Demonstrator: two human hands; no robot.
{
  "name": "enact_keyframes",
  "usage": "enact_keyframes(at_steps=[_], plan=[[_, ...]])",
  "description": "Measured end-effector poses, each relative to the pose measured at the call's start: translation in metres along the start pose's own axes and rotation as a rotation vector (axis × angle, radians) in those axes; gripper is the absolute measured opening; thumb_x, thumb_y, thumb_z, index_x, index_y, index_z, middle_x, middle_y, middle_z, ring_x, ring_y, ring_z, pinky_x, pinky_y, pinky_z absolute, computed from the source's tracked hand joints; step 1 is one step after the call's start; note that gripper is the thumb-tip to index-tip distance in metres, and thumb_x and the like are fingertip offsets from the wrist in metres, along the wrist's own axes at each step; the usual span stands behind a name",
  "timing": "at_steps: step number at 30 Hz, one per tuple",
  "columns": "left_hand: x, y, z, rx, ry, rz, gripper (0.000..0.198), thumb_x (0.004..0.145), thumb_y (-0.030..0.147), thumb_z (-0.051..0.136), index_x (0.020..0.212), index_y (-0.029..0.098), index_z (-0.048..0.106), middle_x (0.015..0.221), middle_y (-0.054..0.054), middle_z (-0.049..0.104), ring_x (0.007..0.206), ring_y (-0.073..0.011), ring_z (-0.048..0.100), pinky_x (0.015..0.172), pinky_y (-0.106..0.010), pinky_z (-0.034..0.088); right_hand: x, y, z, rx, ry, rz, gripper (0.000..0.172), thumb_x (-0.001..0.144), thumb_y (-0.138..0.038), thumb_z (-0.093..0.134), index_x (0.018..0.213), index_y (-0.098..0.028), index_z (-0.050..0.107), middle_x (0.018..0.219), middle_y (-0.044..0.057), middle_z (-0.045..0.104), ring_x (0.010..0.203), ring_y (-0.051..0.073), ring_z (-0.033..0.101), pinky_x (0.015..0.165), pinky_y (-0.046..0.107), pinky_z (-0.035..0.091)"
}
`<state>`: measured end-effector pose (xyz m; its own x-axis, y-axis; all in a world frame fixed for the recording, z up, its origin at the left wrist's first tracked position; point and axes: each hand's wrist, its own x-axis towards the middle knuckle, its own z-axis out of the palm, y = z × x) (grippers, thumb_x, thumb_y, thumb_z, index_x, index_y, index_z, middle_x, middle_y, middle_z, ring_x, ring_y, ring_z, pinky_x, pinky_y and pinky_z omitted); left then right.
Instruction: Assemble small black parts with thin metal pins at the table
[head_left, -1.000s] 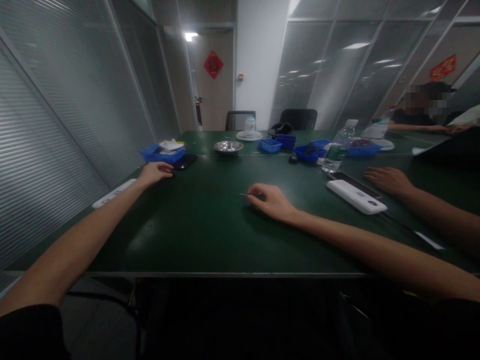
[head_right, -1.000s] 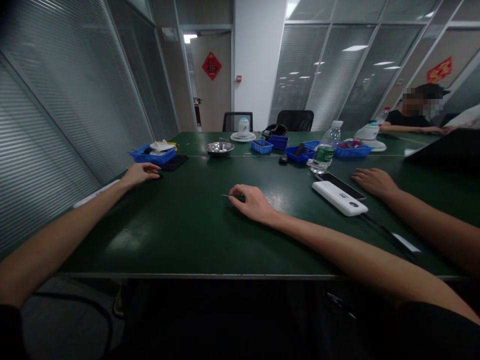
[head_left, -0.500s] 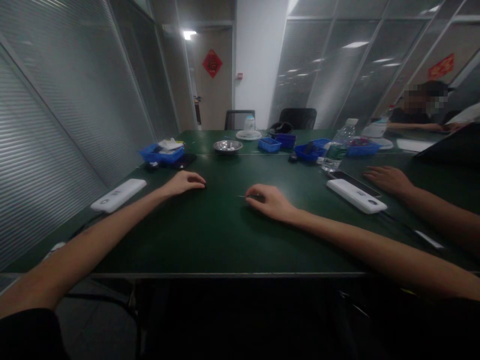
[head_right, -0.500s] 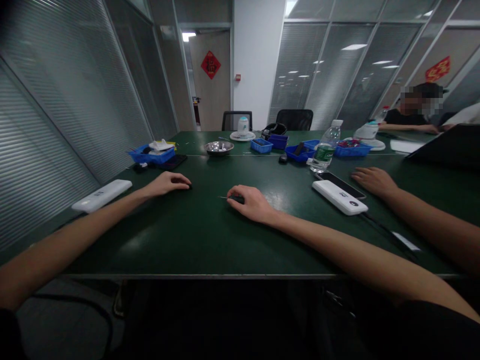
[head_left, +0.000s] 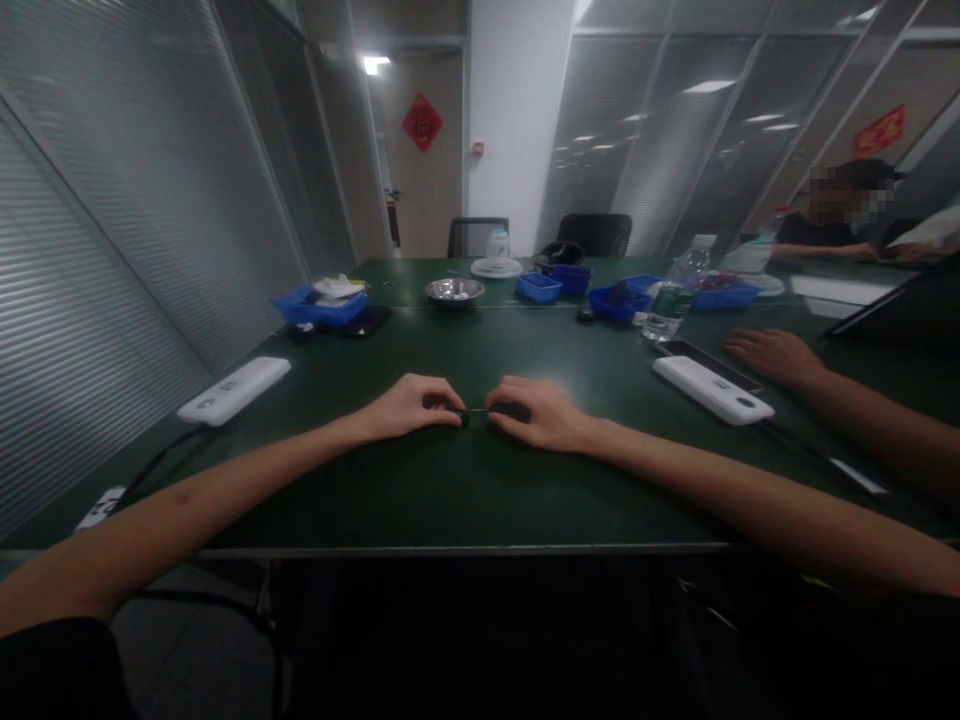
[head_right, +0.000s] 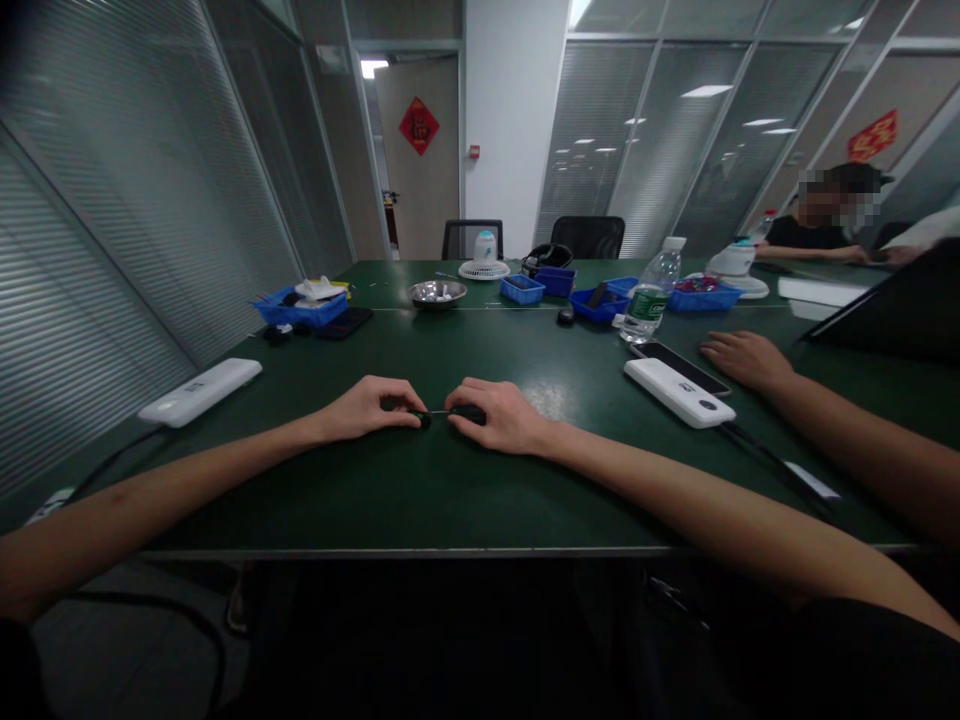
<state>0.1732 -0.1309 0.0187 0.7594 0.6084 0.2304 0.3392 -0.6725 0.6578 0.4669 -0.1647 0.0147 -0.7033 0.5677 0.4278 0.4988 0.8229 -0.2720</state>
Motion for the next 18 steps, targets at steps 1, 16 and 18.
enact_keyframes(at_steps=[1,16,18], plan=[[0.0002,0.0002,0.0001,0.009,0.007,-0.003,0.028,0.091,0.039,0.077,0.109,0.017,0.077,0.099,-0.005,0.072,0.079,-0.0163,0.061,0.069,-0.027,0.045,-0.0002,-0.0001,-0.0002,0.003,0.009,0.003,0.021,0.100,-0.033,0.059,0.113,-0.019,0.067,0.105,0.006,0.068,0.084,0.016,0.063,0.074,0.030,0.046],[0.0000,0.0007,0.0051,-0.045,0.015,0.013,0.022,0.097,0.033,0.070,0.113,0.019,0.077,0.108,-0.007,0.074,0.097,-0.0199,0.068,0.086,-0.031,0.051,0.0004,-0.0060,-0.0027,-0.082,-0.048,-0.057,0.025,0.104,-0.035,0.054,0.119,-0.019,0.065,0.106,0.007,0.064,0.076,0.014,0.057,0.065,0.027,0.041],[0.0002,0.0002,0.0065,-0.047,0.016,0.024,0.024,0.097,0.035,0.070,0.113,0.019,0.077,0.109,-0.007,0.074,0.098,-0.0203,0.068,0.087,-0.032,0.051,0.0008,-0.0065,-0.0024,-0.096,-0.058,-0.077,0.025,0.105,-0.035,0.053,0.121,-0.019,0.064,0.107,0.007,0.063,0.076,0.014,0.057,0.065,0.027,0.041]])
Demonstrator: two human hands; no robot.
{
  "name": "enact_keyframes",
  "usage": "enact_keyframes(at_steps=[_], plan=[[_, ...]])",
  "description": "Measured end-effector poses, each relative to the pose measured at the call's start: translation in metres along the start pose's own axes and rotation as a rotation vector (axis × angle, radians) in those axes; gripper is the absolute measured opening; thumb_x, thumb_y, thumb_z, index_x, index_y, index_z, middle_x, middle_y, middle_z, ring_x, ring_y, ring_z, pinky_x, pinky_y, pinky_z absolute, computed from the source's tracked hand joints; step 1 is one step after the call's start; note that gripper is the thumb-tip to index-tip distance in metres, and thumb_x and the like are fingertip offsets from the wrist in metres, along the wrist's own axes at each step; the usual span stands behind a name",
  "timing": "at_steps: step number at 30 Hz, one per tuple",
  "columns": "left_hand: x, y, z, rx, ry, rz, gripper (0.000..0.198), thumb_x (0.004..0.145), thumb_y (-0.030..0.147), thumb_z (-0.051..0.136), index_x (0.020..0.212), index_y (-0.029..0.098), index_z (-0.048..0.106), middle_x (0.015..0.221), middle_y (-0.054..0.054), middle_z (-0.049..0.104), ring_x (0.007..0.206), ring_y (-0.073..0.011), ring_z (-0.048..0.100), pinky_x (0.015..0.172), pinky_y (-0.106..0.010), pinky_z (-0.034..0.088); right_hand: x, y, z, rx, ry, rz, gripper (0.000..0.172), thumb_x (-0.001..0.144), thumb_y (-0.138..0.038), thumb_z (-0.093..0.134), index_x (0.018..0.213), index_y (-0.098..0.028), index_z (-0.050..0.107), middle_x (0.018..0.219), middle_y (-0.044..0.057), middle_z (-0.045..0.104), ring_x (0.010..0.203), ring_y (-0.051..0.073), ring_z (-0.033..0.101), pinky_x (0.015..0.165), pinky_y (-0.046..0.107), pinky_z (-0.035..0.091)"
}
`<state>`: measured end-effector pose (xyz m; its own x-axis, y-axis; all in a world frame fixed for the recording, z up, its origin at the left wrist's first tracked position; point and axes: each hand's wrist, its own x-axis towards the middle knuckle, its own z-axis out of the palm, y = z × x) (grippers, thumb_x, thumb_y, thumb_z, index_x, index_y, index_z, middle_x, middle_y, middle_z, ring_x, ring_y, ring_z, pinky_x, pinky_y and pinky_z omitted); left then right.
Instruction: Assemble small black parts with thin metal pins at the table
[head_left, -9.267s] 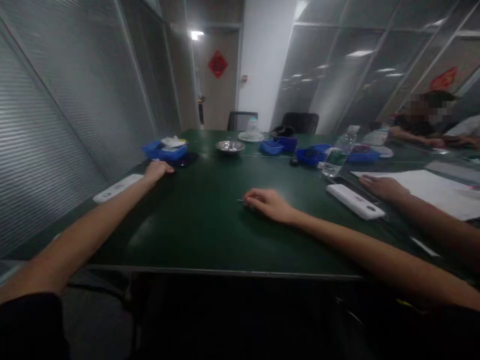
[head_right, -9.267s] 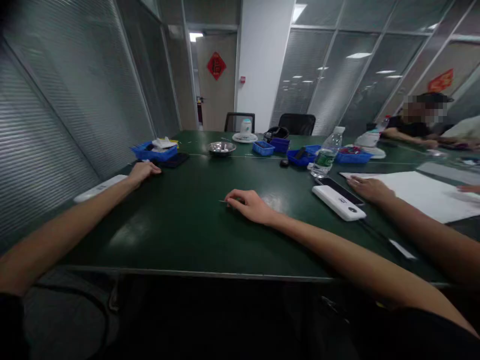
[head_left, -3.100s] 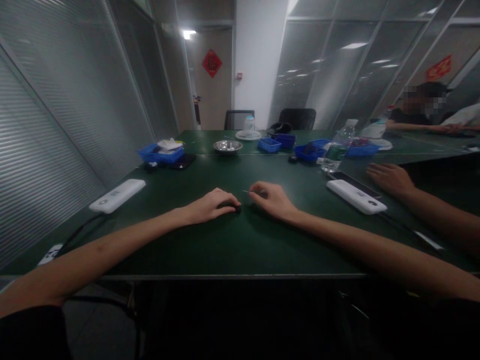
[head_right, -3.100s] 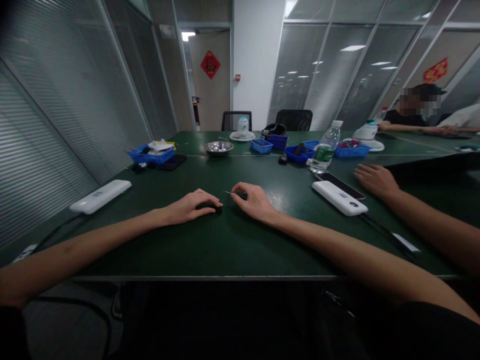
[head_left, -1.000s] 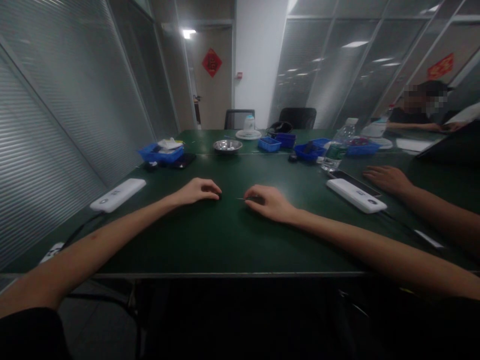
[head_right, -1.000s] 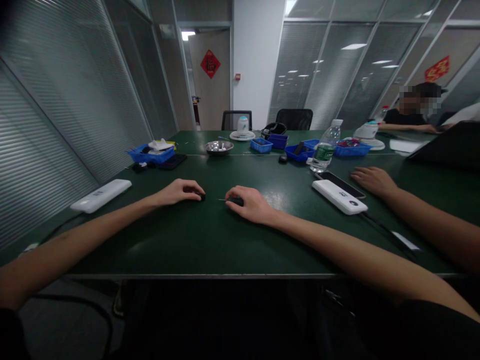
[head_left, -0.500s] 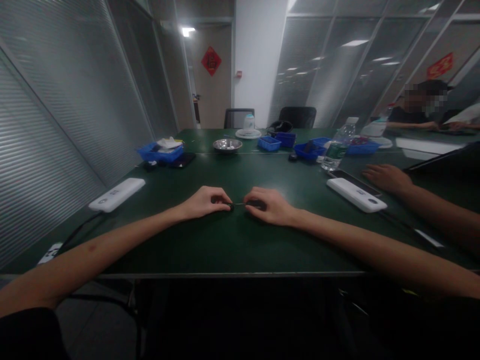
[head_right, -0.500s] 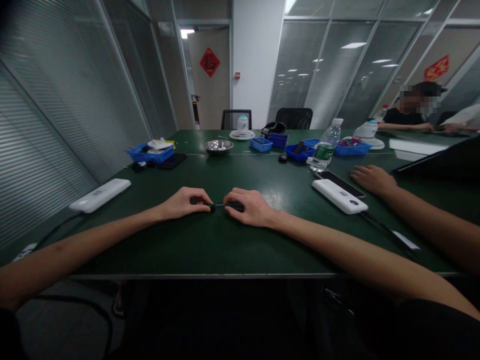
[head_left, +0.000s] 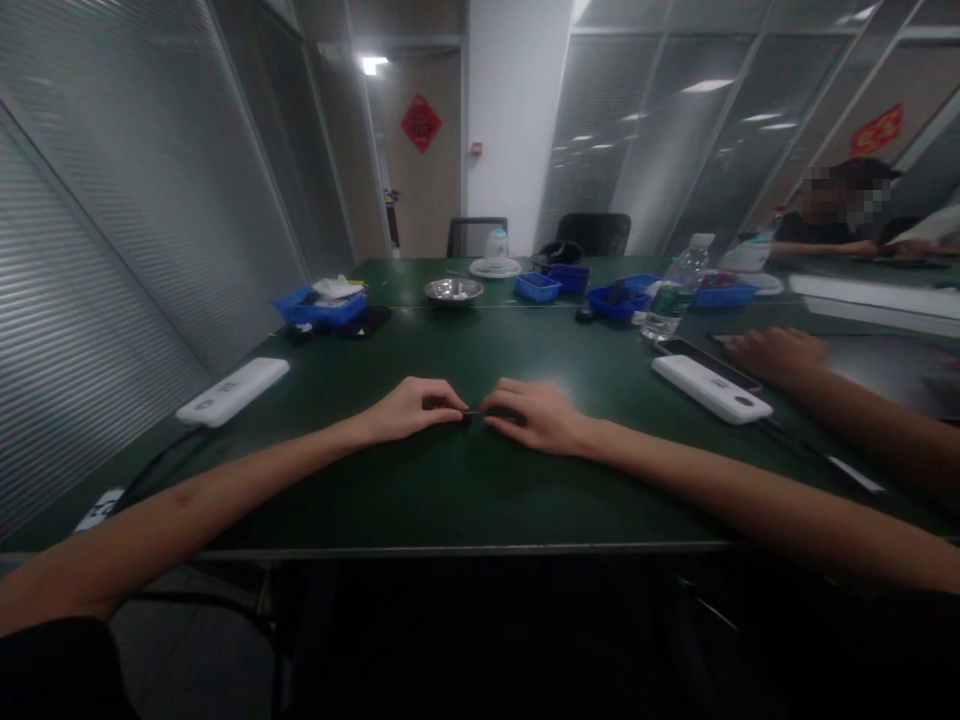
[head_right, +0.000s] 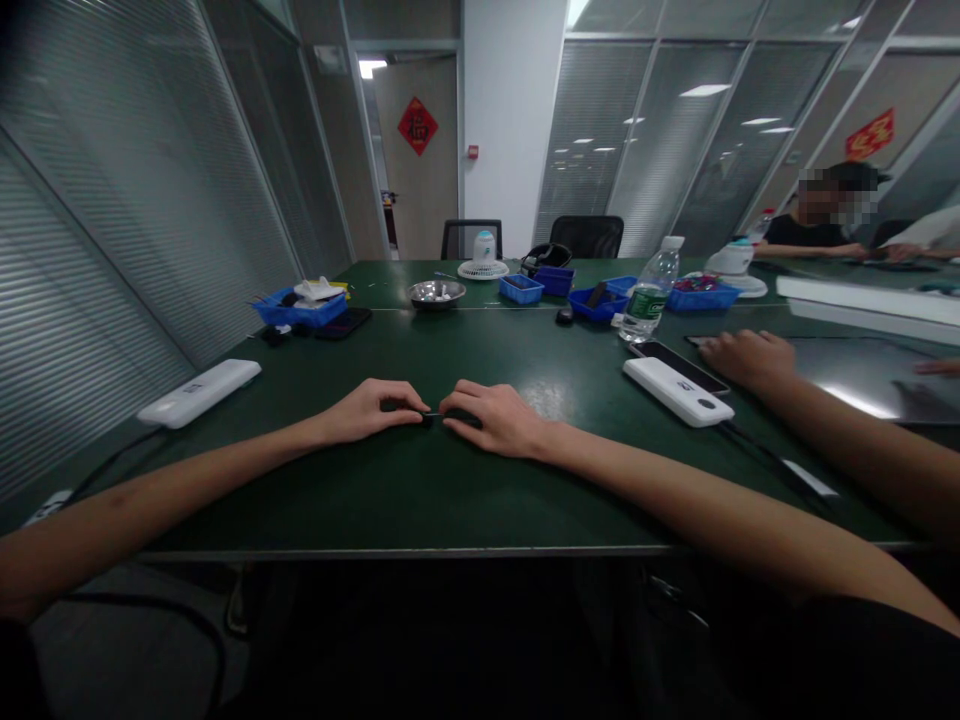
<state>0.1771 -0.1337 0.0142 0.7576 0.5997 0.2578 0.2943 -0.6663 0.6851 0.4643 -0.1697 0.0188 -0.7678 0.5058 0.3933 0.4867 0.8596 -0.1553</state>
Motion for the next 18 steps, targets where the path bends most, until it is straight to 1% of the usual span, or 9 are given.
enact_keyframes(at_steps=[3,7,10,12,14,15,16,18], plan=[[0.000,0.000,0.002,0.026,0.001,0.019,0.025,0.097,0.036,0.069,0.113,0.019,0.078,0.107,-0.008,0.074,0.094,-0.0200,0.067,0.084,-0.031,0.051,0.001,0.000,0.001,0.000,-0.009,-0.013,0.025,0.106,-0.035,0.052,0.122,-0.019,0.063,0.107,0.007,0.063,0.077,0.015,0.057,0.065,0.027,0.042],[0.001,0.002,0.005,0.046,-0.006,-0.005,0.030,0.095,0.039,0.072,0.115,0.018,0.076,0.098,-0.006,0.072,0.083,-0.0176,0.062,0.074,-0.029,0.048,0.001,0.001,0.003,0.038,-0.007,-0.003,0.026,0.107,-0.035,0.050,0.124,-0.019,0.062,0.109,0.008,0.063,0.079,0.015,0.059,0.066,0.028,0.044],[0.002,0.004,0.005,0.015,-0.010,-0.045,0.043,0.092,0.041,0.075,0.128,0.018,0.071,0.094,-0.004,0.070,0.078,-0.0159,0.060,0.071,-0.028,0.046,0.001,0.003,0.005,0.044,0.026,0.070,0.024,0.106,-0.034,0.051,0.123,-0.020,0.062,0.111,0.008,0.064,0.084,0.017,0.061,0.070,0.029,0.046],[0.002,0.003,0.004,-0.007,-0.012,-0.070,0.056,0.091,0.041,0.077,0.140,0.020,0.062,0.097,-0.004,0.071,0.078,-0.0158,0.060,0.070,-0.028,0.046,0.001,0.005,0.007,0.032,0.052,0.134,0.022,0.104,-0.032,0.054,0.120,-0.019,0.063,0.111,0.008,0.066,0.087,0.018,0.062,0.074,0.031,0.047],[0.002,0.000,0.001,0.000,0.005,-0.086,0.062,0.090,0.041,0.077,0.145,0.021,0.057,0.099,-0.004,0.072,0.078,-0.0163,0.061,0.069,-0.028,0.045,0.002,0.008,0.009,0.019,0.076,0.202,0.021,0.102,-0.032,0.057,0.117,-0.020,0.064,0.110,0.008,0.068,0.089,0.019,0.064,0.077,0.032,0.048],[0.002,-0.001,0.000,0.019,0.015,-0.089,0.058,0.090,0.042,0.077,0.142,0.021,0.060,0.099,-0.004,0.072,0.079,-0.0168,0.061,0.070,-0.029,0.045,0.002,0.010,0.009,0.014,0.089,0.240,0.021,0.101,-0.032,0.058,0.116,-0.020,0.065,0.110,0.008,0.069,0.089,0.020,0.064,0.077,0.033,0.049],[0.003,-0.003,-0.002,0.047,0.026,-0.087,0.050,0.091,0.043,0.076,0.135,0.021,0.066,0.099,-0.005,0.072,0.080,-0.0174,0.062,0.071,-0.029,0.045,0.002,0.012,0.010,0.012,0.099,0.280,0.020,0.101,-0.033,0.058,0.114,-0.020,0.066,0.109,0.008,0.069,0.090,0.020,0.065,0.078,0.033,0.049],[0.004,-0.005,-0.005,0.109,0.043,-0.060,0.032,0.093,0.043,0.073,0.116,0.020,0.075,0.102,-0.006,0.071,0.086,-0.0192,0.063,0.076,-0.031,0.048,0.003,0.015,0.010,0.007,0.116,0.364,0.019,0.099,-0.033,0.060,0.111,-0.020,0.067,0.105,0.007,0.071,0.088,0.020,0.065,0.077,0.033,0.049]])
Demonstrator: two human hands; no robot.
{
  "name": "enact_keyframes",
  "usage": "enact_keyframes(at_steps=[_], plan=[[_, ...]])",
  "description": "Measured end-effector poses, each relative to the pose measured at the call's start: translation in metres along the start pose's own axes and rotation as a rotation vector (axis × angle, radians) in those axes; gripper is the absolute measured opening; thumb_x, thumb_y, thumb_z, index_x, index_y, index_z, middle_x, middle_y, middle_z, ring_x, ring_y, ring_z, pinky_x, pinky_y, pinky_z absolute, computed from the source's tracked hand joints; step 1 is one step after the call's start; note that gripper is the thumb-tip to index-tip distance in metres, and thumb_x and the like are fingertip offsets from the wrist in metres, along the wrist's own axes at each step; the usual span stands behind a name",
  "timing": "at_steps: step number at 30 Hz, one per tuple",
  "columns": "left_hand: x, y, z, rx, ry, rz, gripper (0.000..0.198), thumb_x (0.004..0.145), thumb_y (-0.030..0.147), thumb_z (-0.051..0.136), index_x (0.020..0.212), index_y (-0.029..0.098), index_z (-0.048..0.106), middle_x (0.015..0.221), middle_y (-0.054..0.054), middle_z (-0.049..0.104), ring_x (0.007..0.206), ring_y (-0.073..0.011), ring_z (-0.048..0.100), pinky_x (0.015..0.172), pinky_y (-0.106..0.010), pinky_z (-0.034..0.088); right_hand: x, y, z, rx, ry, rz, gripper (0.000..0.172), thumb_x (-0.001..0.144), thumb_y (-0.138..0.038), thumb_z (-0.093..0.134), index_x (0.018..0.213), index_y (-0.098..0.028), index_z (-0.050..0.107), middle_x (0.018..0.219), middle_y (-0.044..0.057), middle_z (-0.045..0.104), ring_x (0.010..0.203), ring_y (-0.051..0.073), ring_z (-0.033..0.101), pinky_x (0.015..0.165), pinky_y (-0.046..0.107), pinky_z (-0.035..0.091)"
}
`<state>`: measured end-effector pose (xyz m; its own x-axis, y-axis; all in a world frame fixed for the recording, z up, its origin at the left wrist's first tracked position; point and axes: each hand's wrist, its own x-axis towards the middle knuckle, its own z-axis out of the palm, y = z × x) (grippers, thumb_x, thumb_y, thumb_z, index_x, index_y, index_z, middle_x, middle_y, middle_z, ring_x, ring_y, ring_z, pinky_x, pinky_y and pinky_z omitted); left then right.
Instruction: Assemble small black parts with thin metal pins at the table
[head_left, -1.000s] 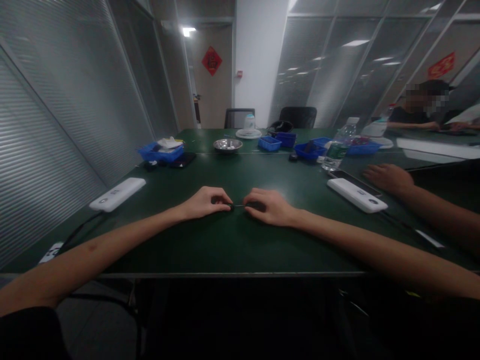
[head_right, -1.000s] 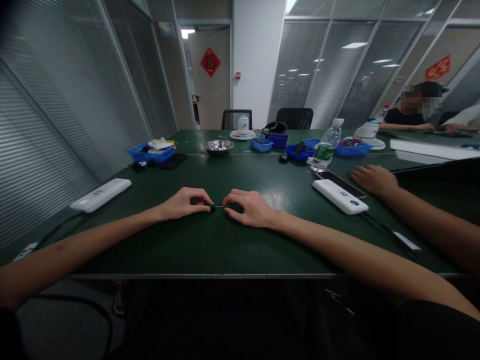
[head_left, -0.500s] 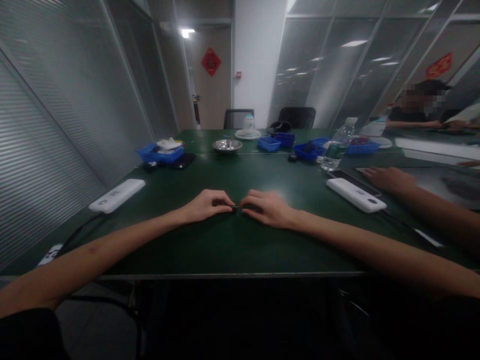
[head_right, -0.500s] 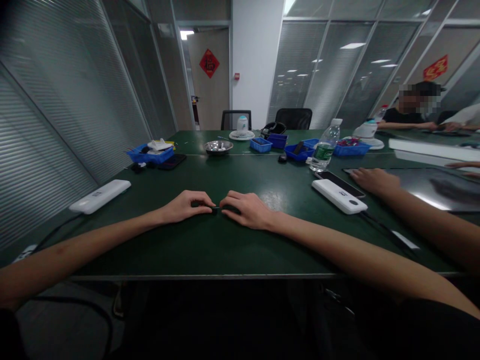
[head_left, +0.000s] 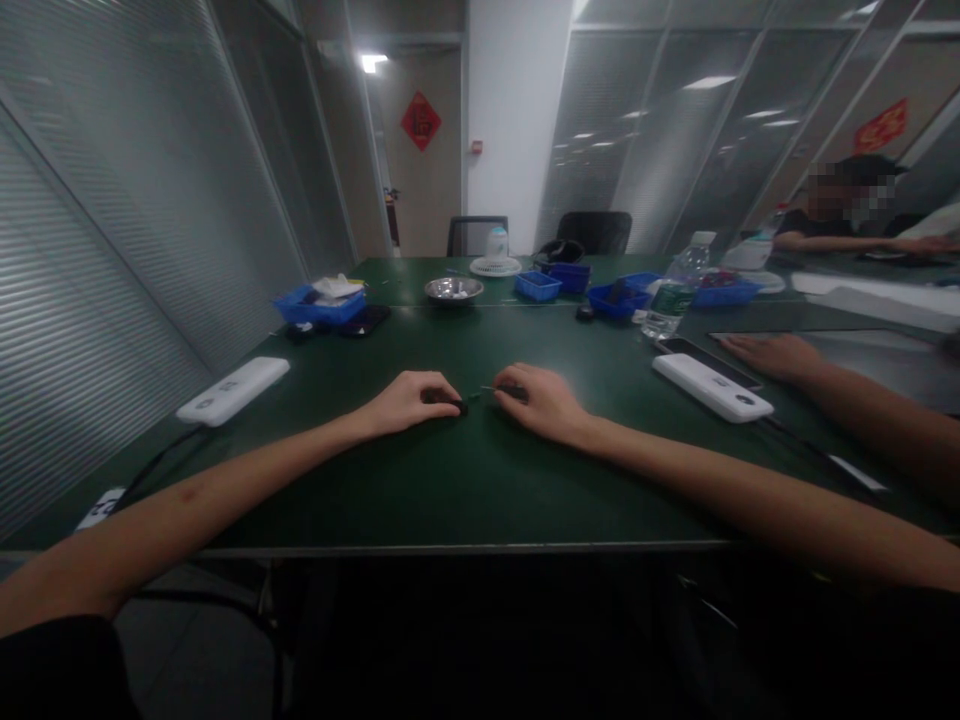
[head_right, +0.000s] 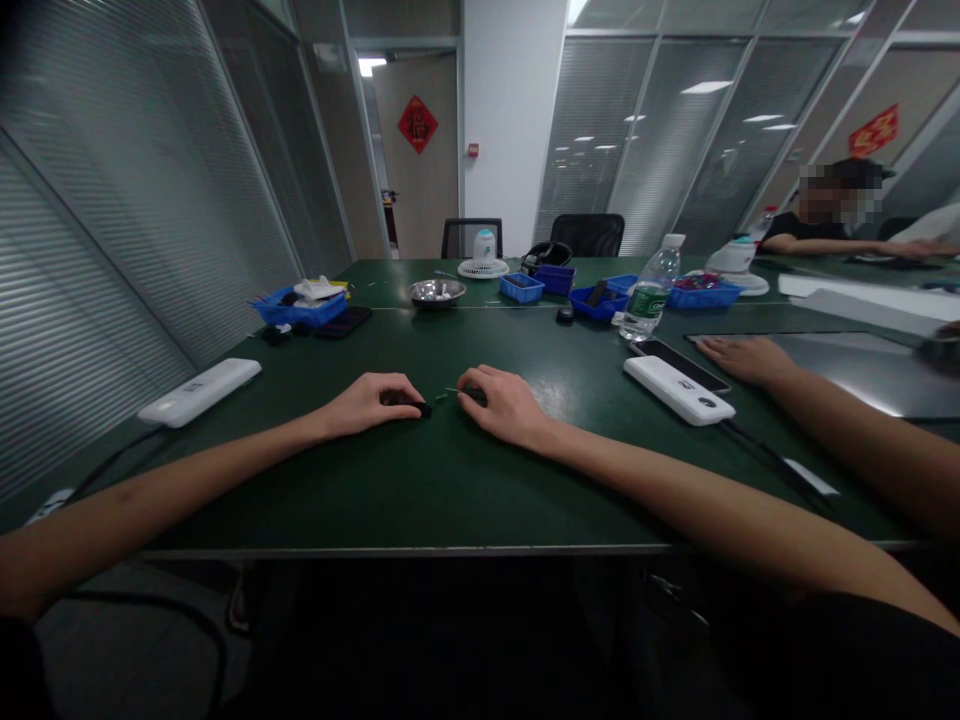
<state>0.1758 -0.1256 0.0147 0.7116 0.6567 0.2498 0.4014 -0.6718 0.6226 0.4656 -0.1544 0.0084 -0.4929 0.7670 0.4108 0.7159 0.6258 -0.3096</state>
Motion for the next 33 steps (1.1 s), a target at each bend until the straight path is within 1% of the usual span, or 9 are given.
enact_keyframes(at_steps=[2,5,7,11,17,21,25,28,33], plan=[[0.003,-0.002,0.000,0.045,0.019,0.057,0.024,0.094,0.041,0.072,0.104,0.020,0.078,0.111,-0.008,0.070,0.101,-0.0222,0.064,0.088,-0.035,0.049,0.001,0.002,0.000,-0.010,0.013,0.084,0.017,0.098,-0.032,0.061,0.109,-0.021,0.068,0.104,0.007,0.072,0.086,0.020,0.065,0.075,0.032,0.048],[0.007,-0.002,0.002,0.061,-0.002,0.142,0.017,0.097,0.035,0.069,0.107,0.022,0.076,0.131,-0.009,0.067,0.124,-0.0251,0.059,0.107,-0.041,0.043,0.002,0.003,-0.002,-0.022,0.020,0.167,0.017,0.098,-0.033,0.062,0.108,-0.022,0.070,0.103,0.006,0.072,0.084,0.020,0.065,0.071,0.031,0.046],[0.008,-0.002,0.004,0.065,-0.048,0.167,0.017,0.100,0.031,0.065,0.113,0.024,0.073,0.137,-0.008,0.066,0.130,-0.0247,0.057,0.111,-0.043,0.039,0.002,0.002,-0.003,-0.024,0.014,0.185,0.019,0.098,-0.034,0.062,0.109,-0.022,0.070,0.103,0.007,0.072,0.085,0.020,0.064,0.071,0.031,0.046],[0.005,-0.001,0.004,0.136,-0.084,0.208,0.024,0.102,0.029,0.062,0.124,0.025,0.069,0.127,-0.008,0.071,0.123,-0.0243,0.061,0.109,-0.042,0.039,0.002,-0.001,-0.004,-0.014,-0.001,0.185,0.019,0.099,-0.035,0.061,0.109,-0.021,0.070,0.105,0.007,0.072,0.087,0.020,0.064,0.072,0.031,0.046],[0.003,-0.008,-0.008,0.163,-0.052,0.171,0.025,0.101,0.034,0.063,0.121,0.023,0.072,0.119,-0.009,0.072,0.113,-0.0244,0.064,0.103,-0.040,0.044,0.002,0.000,-0.004,-0.012,-0.007,0.161,0.019,0.099,-0.035,0.061,0.110,-0.022,0.069,0.105,0.007,0.072,0.087,0.021,0.065,0.071,0.031,0.047],[0.004,-0.037,-0.029,0.097,-0.009,0.029,0.028,0.099,0.036,0.063,0.122,0.022,0.073,0.121,-0.008,0.071,0.111,-0.0235,0.065,0.099,-0.039,0.049,0.001,0.001,-0.004,-0.001,-0.008,0.143,0.019,0.099,-0.035,0.061,0.110,-0.022,0.069,0.106,0.007,0.072,0.087,0.020,0.065,0.072,0.032,0.048],[-0.002,-0.081,-0.064,0.146,0.171,-0.187,0.031,0.088,0.038,0.071,0.115,0.022,0.076,0.121,-0.008,0.073,0.107,-0.0256,0.067,0.096,-0.041,0.052,0.001,0.000,-0.004,0.010,-0.008,0.125,0.019,0.099,-0.035,0.061,0.109,-0.021,0.069,0.107,0.008,0.072,0.086,0.020,0.065,0.074,0.032,0.050],[-0.013,-0.114,-0.091,0.218,0.311,-0.321,0.030,0.080,0.039,0.075,0.105,0.022,0.080,0.113,-0.008,0.076,0.101,-0.0272,0.069,0.096,-0.042,0.053,0.000,-0.001,-0.005,0.024,-0.020,0.126,0.019,0.100,-0.036,0.061,0.110,-0.021,0.069,0.107,0.007,0.072,0.087,0.020,0.065,0.073,0.032,0.050],[-0.033,-0.153,-0.120,0.376,0.467,-0.399,0.022,0.076,0.039,0.077,0.090,0.022,0.082,0.103,-0.008,0.077,0.098,-0.0296,0.069,0.097,-0.043,0.051,0.000,0.001,-0.003,0.015,-0.019,0.115,0.020,0.100,-0.036,0.061,0.110,-0.021,0.069,0.108,0.007,0.072,0.089,0.020,0.065,0.074,0.032,0.050]])
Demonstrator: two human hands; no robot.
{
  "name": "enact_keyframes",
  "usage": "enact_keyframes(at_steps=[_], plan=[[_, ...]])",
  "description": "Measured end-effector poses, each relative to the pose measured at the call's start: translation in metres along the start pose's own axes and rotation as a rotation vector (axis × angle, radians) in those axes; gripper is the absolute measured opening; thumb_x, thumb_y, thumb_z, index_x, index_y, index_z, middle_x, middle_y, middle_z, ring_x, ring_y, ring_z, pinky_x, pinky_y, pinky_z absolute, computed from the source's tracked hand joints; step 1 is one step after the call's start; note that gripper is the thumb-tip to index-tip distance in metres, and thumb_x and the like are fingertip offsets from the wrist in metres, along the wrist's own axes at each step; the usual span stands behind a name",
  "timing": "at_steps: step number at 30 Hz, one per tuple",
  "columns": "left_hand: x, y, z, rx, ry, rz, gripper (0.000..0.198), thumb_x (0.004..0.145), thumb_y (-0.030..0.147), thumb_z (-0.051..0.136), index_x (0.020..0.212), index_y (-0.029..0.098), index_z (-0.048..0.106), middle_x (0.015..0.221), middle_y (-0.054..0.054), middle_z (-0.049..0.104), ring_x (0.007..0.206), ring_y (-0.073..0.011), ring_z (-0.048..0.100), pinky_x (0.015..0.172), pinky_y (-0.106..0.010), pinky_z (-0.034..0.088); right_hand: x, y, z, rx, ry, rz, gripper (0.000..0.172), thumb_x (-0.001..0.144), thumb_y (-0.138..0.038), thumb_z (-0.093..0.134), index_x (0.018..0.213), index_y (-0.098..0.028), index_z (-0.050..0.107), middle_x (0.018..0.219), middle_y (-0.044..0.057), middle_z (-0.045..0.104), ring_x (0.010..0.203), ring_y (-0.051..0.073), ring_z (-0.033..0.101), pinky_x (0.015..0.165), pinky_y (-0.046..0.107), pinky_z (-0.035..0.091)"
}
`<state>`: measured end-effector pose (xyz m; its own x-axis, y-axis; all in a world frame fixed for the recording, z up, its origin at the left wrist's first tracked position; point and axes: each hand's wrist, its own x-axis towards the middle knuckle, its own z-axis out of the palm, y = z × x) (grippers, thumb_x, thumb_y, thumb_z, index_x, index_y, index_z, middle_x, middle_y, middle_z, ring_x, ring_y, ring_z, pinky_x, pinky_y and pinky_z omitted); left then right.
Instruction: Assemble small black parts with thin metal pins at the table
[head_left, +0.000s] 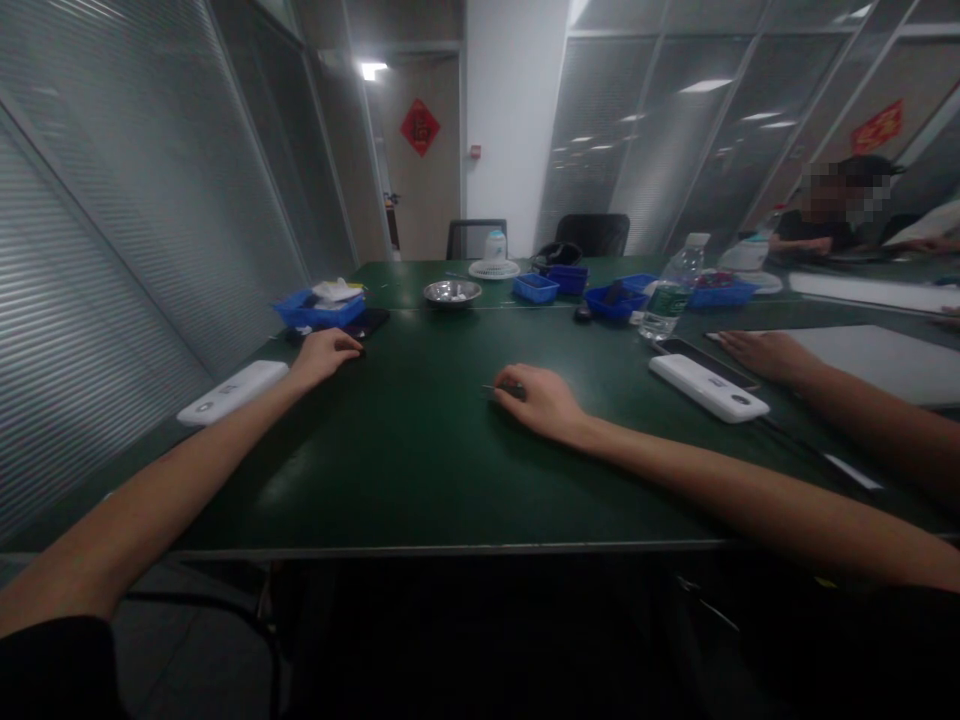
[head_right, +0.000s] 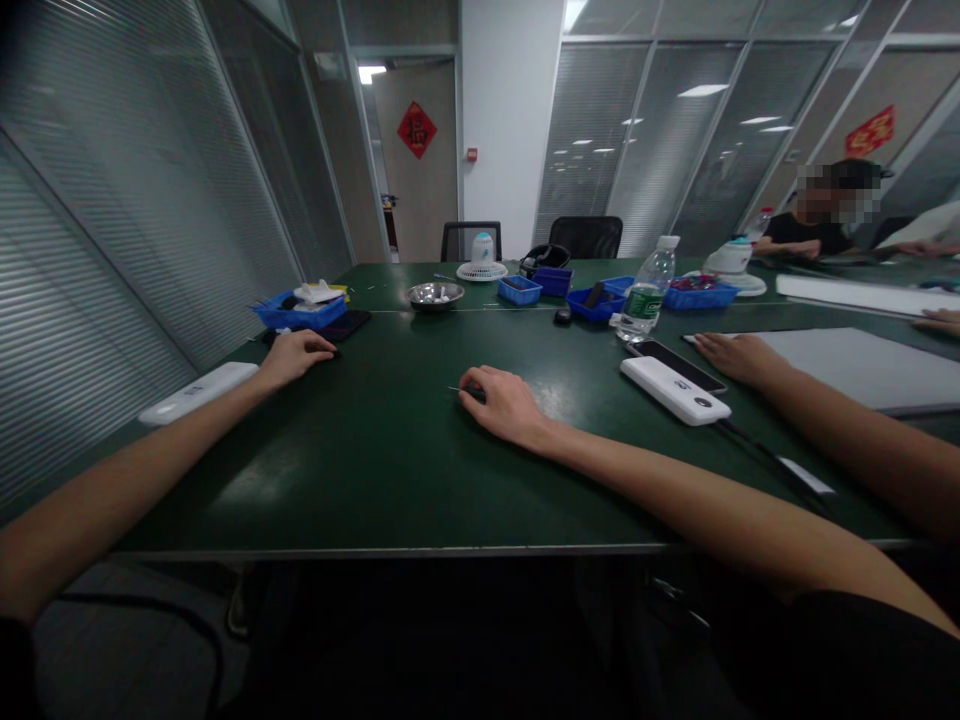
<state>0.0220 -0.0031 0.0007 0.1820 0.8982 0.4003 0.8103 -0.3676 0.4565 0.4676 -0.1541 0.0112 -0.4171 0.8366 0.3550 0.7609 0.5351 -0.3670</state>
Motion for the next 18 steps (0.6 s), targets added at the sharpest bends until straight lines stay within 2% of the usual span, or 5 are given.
enact_keyframes(at_steps=[4,9,13,16,18], plan=[[0.001,-0.009,-0.003,0.035,0.062,-0.034,0.022,0.074,0.038,0.079,0.090,0.022,0.082,0.100,-0.009,0.077,0.095,-0.0307,0.069,0.098,-0.045,0.049,0.001,0.002,0.002,-0.014,0.003,-0.013,0.021,0.099,-0.037,0.062,0.111,-0.021,0.069,0.107,0.007,0.072,0.087,0.020,0.065,0.073,0.032,0.050],[-0.004,0.007,0.000,-0.033,0.045,-0.039,0.025,0.074,0.040,0.081,0.091,0.022,0.081,0.102,-0.008,0.078,0.098,-0.0295,0.069,0.100,-0.044,0.050,0.000,0.002,0.001,-0.003,-0.017,-0.045,0.022,0.100,-0.038,0.061,0.112,-0.022,0.068,0.106,0.007,0.071,0.088,0.020,0.065,0.075,0.032,0.050],[-0.015,0.046,0.012,-0.219,-0.107,0.049,0.036,0.077,0.044,0.081,0.104,0.019,0.079,0.108,-0.008,0.077,0.101,-0.0265,0.070,0.099,-0.042,0.053,-0.001,0.000,0.000,0.007,-0.040,-0.141,0.023,0.101,-0.037,0.060,0.117,-0.022,0.067,0.110,0.007,0.069,0.091,0.020,0.066,0.077,0.033,0.050],[-0.031,0.090,0.027,-0.352,-0.295,0.189,0.040,0.084,0.044,0.078,0.115,0.020,0.076,0.114,-0.008,0.074,0.102,-0.0241,0.069,0.096,-0.041,0.054,-0.003,-0.002,-0.002,0.018,-0.050,-0.211,0.023,0.101,-0.036,0.060,0.118,-0.021,0.065,0.112,0.008,0.068,0.092,0.020,0.065,0.076,0.032,0.050],[-0.045,0.122,0.036,-0.387,-0.369,0.300,0.037,0.089,0.042,0.075,0.118,0.021,0.075,0.114,-0.008,0.072,0.101,-0.0226,0.067,0.092,-0.038,0.054,-0.004,-0.005,-0.002,0.030,-0.057,-0.253,0.024,0.101,-0.036,0.060,0.118,-0.021,0.065,0.113,0.007,0.067,0.090,0.019,0.064,0.075,0.032,0.049]])
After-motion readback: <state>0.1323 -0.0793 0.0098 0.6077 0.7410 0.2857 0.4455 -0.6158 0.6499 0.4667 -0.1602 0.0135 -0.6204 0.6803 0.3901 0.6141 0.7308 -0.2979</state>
